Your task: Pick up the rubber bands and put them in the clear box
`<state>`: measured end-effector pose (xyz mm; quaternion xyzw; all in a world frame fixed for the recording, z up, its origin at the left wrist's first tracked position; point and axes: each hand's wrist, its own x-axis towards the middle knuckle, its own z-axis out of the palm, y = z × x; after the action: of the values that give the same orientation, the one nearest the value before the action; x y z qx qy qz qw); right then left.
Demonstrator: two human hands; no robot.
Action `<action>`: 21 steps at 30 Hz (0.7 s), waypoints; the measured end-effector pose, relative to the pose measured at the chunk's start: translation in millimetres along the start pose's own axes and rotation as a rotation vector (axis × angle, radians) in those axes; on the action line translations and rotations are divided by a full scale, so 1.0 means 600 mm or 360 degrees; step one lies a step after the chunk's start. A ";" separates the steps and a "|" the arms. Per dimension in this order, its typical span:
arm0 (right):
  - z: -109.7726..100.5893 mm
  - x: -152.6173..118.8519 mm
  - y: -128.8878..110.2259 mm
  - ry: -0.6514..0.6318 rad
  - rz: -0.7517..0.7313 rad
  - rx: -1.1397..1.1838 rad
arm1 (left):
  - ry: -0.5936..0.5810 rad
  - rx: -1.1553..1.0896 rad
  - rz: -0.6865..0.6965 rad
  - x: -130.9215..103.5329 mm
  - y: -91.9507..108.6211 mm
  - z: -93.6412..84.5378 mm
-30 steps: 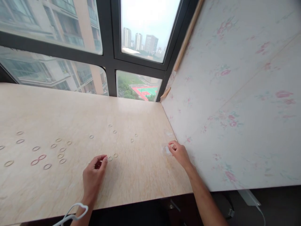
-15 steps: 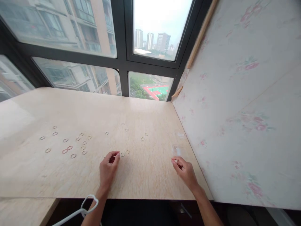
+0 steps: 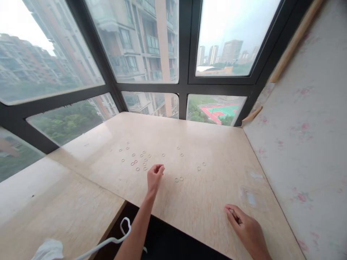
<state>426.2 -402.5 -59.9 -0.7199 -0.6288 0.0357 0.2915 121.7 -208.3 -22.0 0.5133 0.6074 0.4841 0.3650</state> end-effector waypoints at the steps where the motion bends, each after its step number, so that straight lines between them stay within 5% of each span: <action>1: 0.000 0.000 -0.001 0.0002 -0.0010 0.0006 | -0.0009 0.0141 0.0041 0.020 0.000 -0.016; 4: 0.001 0.001 -0.001 0.0022 -0.0043 -0.0020 | -0.0112 0.1032 0.0150 0.088 0.001 -0.072; 9: 0.008 0.003 0.000 0.0072 -0.0127 -0.0198 | -0.0298 0.1444 0.0060 0.186 0.009 -0.141; 14: 0.008 0.003 0.000 0.0070 -0.0102 -0.0168 | -0.0631 0.1656 0.0045 0.226 0.019 -0.145; 21: 0.006 0.005 -0.002 0.0052 -0.0007 -0.0067 | -0.0741 0.1777 0.0020 0.240 0.025 -0.125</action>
<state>424.1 -398.2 -61.2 -0.7249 -0.6263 0.0100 0.2866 25.3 -83.4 20.0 0.7234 0.6707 -0.0308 0.1610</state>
